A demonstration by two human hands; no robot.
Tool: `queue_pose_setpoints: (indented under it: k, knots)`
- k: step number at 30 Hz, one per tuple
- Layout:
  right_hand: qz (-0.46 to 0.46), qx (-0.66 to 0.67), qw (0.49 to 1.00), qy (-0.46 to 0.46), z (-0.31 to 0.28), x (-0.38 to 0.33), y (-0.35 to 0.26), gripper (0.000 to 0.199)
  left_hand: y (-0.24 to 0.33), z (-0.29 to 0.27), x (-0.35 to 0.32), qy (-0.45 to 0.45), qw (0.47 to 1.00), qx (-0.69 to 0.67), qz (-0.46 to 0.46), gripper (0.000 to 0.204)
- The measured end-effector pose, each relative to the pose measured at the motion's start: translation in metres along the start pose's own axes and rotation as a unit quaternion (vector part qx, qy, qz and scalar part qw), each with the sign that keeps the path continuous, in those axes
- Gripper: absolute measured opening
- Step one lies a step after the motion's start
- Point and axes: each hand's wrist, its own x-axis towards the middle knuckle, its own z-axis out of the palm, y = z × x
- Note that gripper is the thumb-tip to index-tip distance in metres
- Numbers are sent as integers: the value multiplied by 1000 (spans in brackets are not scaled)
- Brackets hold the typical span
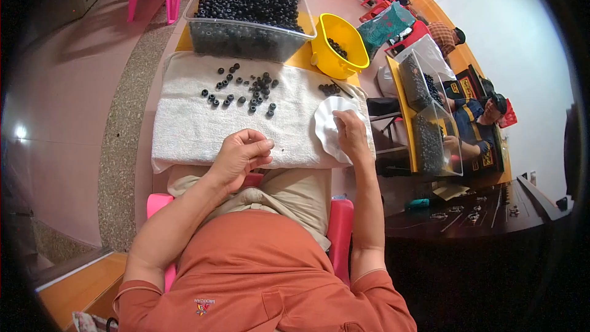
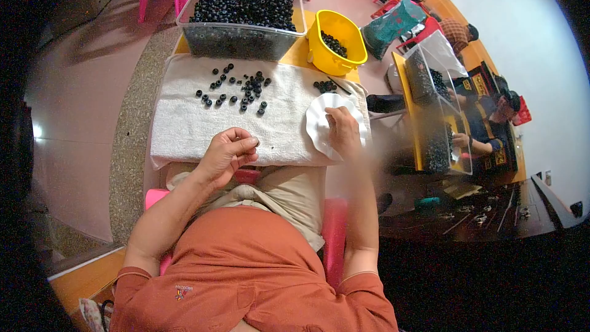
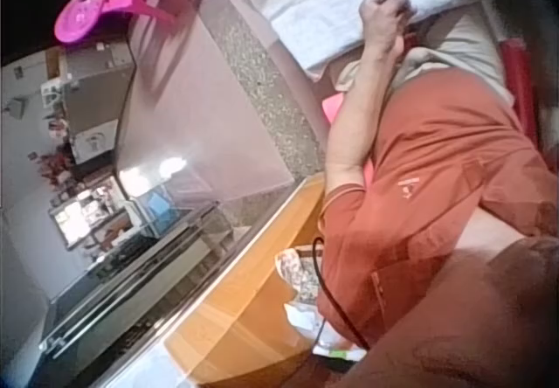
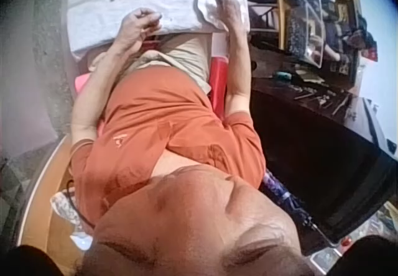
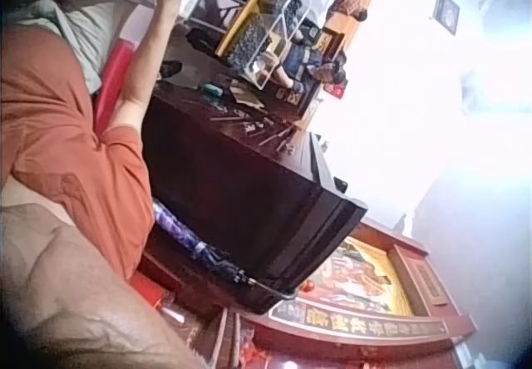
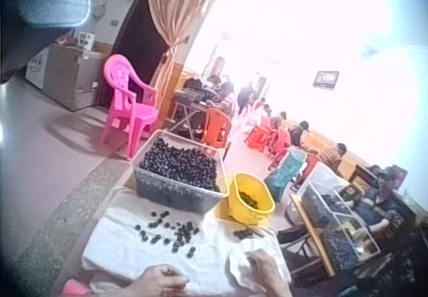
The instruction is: Sorting small black parts or beads by hand on a white towel into different containers.
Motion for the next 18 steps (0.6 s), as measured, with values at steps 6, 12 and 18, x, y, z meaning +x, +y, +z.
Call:
queue_pose_setpoints:
  k: [6, 12, 18]
  knots:
    - [39, 86, 995, 26, 0, -8, -4, 15, -1, 4, -2, -2, 1000, 7, 5, 10]
    - [62, 123, 990, 24, -3, -10, -1, 14, -2, 4, -1, -10, 1000, 8, 7, 9]
    - [34, 62, 997, 13, -5, -5, 9, 11, -3, 3, -1, -5, 1000, 10, 2, 9]
